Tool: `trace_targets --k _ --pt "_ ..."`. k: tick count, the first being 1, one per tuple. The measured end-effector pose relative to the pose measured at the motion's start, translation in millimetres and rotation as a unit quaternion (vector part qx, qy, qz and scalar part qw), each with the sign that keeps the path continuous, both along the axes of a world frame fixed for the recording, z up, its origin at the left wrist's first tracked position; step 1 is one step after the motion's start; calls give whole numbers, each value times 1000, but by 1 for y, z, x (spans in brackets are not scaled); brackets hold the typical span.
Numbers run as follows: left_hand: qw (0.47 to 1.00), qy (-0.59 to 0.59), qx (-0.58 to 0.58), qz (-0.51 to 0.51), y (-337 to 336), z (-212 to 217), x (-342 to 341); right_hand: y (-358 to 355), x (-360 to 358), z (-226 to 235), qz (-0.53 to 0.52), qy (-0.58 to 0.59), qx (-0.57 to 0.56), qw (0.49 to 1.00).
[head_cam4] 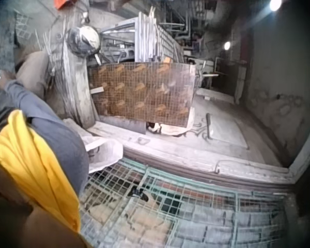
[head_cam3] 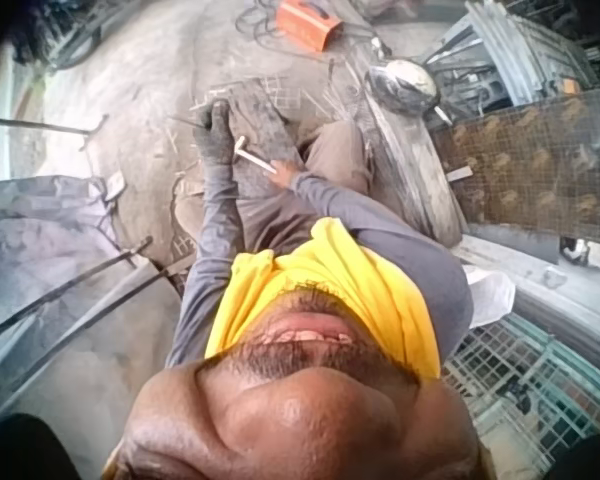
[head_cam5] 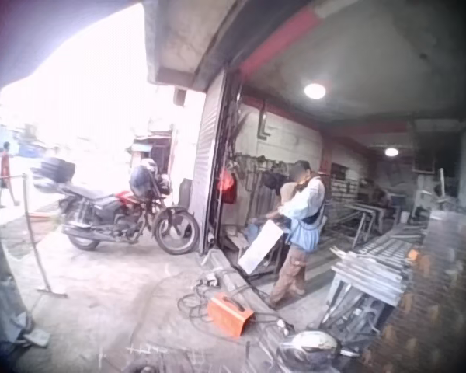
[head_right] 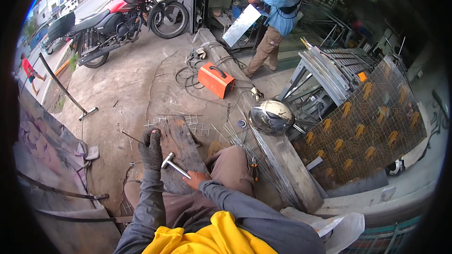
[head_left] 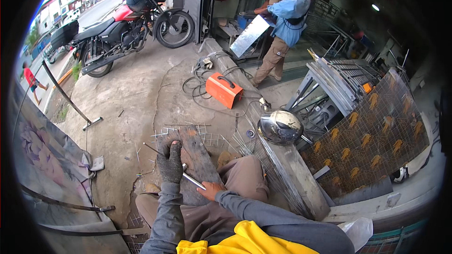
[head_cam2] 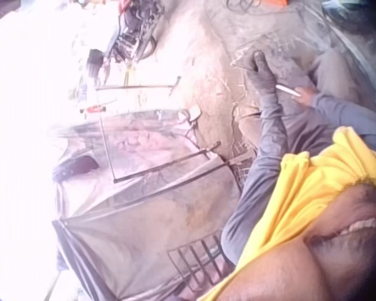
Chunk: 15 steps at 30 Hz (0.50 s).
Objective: The recorder uses pliers and a small hammer to straighten and shape metal wires against a wooden block and a metal plate.
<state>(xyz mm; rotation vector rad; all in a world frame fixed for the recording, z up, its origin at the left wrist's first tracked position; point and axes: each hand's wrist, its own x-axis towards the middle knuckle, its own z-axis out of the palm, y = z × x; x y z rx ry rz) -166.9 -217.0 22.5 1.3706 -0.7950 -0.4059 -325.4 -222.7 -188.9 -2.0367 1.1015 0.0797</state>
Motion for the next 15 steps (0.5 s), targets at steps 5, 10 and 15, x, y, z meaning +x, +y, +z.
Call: trace_targets --k 5,10,15 --pt "999 41 24 11 9 -9 1 1 0 7 -21 13 -5 1000" --pt "999 25 32 24 21 -10 -2 -1 0 16 -22 27 4 999" --pt "1000 -9 26 0 43 -10 -1 1 2 13 6 -14 -28 999"
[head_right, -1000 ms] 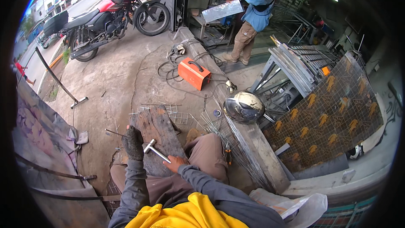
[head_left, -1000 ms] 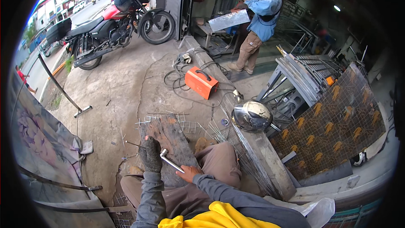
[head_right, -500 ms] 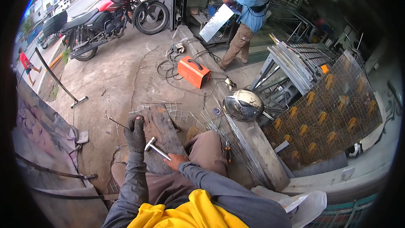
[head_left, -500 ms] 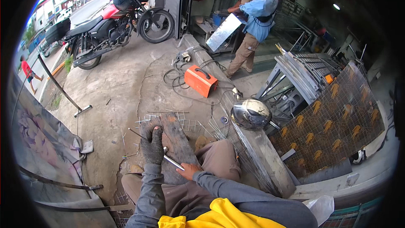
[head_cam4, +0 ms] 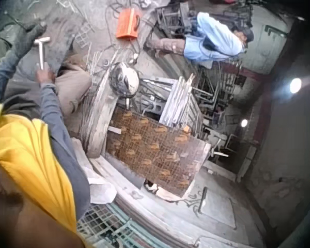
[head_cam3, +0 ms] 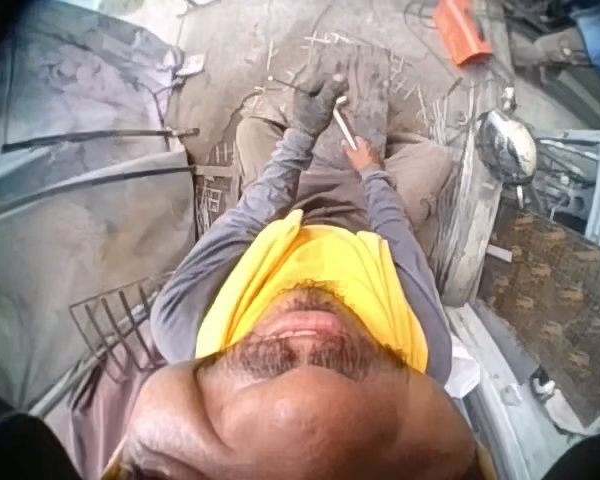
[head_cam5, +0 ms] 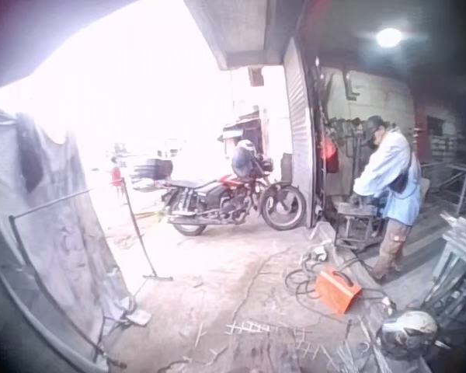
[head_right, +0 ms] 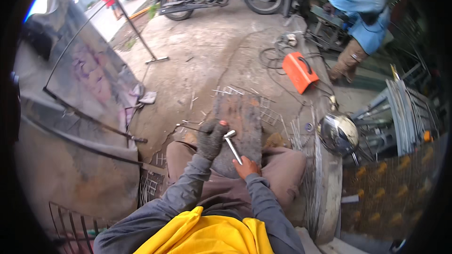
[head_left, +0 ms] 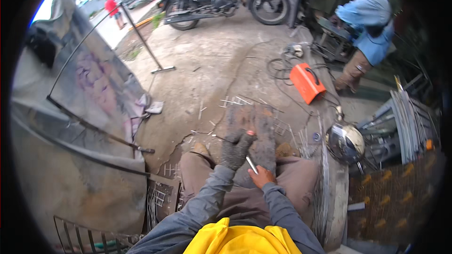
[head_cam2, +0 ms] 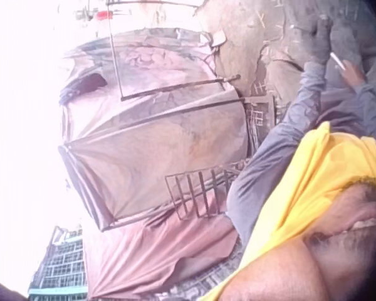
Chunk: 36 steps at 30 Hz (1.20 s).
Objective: The recorder uses pliers and a small hammer to straighten and shape metal wires against a wooden block and a metal plate.
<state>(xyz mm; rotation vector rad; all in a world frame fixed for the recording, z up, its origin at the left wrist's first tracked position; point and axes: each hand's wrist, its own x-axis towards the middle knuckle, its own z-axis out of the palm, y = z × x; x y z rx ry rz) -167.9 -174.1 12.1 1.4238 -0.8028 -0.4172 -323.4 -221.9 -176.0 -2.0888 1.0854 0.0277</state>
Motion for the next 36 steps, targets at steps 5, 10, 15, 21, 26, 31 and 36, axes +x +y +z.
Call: trace_targets --k 5,10,15,21,26,31,36 --pt "996 -21 83 -37 1 -6 9 -4 4 -15 16 -8 11 1000" --pt "999 -4 28 -17 0 -7 5 -4 0 -26 10 6 1 1000" --pt "997 33 67 -18 -1 -11 7 -5 0 -29 8 -7 6 1000" --pt "998 37 5 -48 -15 -13 11 -4 0 -23 -5 33 14 999" --pt "997 -22 31 -65 -34 -14 10 -3 0 -15 -11 16 13 1000" --pt "995 -4 68 -72 -44 2 -5 -8 2 -2 -11 9 22 1000" --pt "994 -89 -48 -33 -56 57 1 -12 2 9 -22 24 117 993"
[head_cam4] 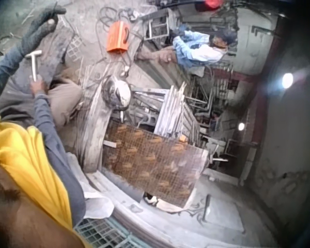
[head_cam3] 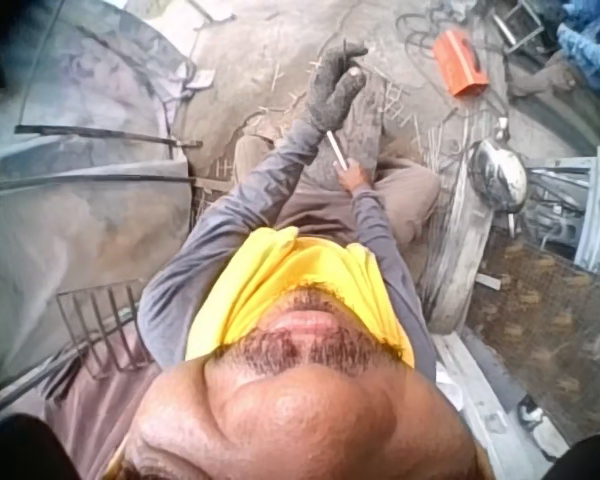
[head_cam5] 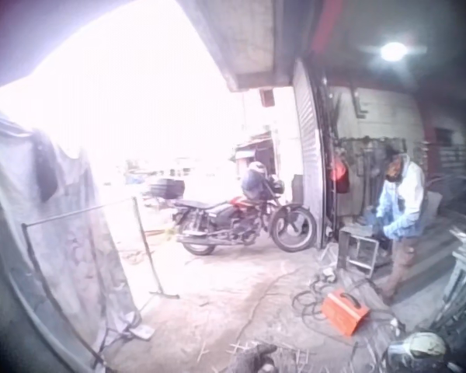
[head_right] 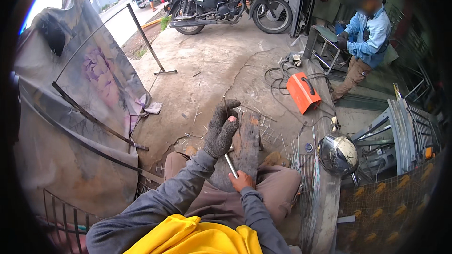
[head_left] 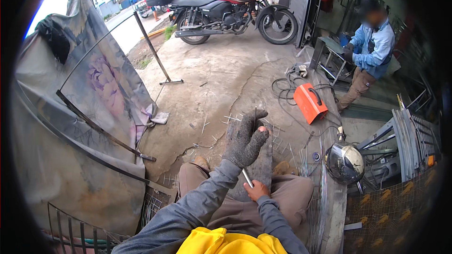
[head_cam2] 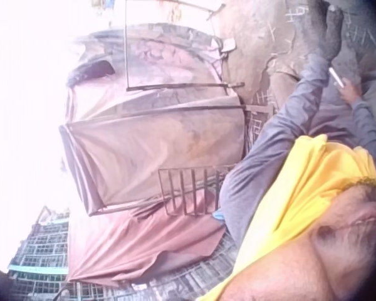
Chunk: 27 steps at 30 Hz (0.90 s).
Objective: The recorder uses pliers and a small hammer to straighten and shape metal wires against a wooden block and a metal plate.
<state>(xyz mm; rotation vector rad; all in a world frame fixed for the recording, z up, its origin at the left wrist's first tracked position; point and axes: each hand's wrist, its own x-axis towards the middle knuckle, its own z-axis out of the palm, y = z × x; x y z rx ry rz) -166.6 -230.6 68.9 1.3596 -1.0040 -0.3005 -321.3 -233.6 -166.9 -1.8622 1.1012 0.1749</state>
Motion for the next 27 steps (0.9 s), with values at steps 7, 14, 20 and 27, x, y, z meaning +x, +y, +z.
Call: trace_targets --k 7,14,20,27 --pt "999 19 0 -39 6 51 -11 -1 -1 -1 8 -20 32 999" --pt "966 -258 20 -18 12 69 6 -3 -1 -1 11 -18 56 998" --pt "959 -244 146 1 47 90 16 -2 1 14 -11 -45 80 996" --pt "974 -172 149 20 56 90 25 -5 1 8 -4 -50 80 995"
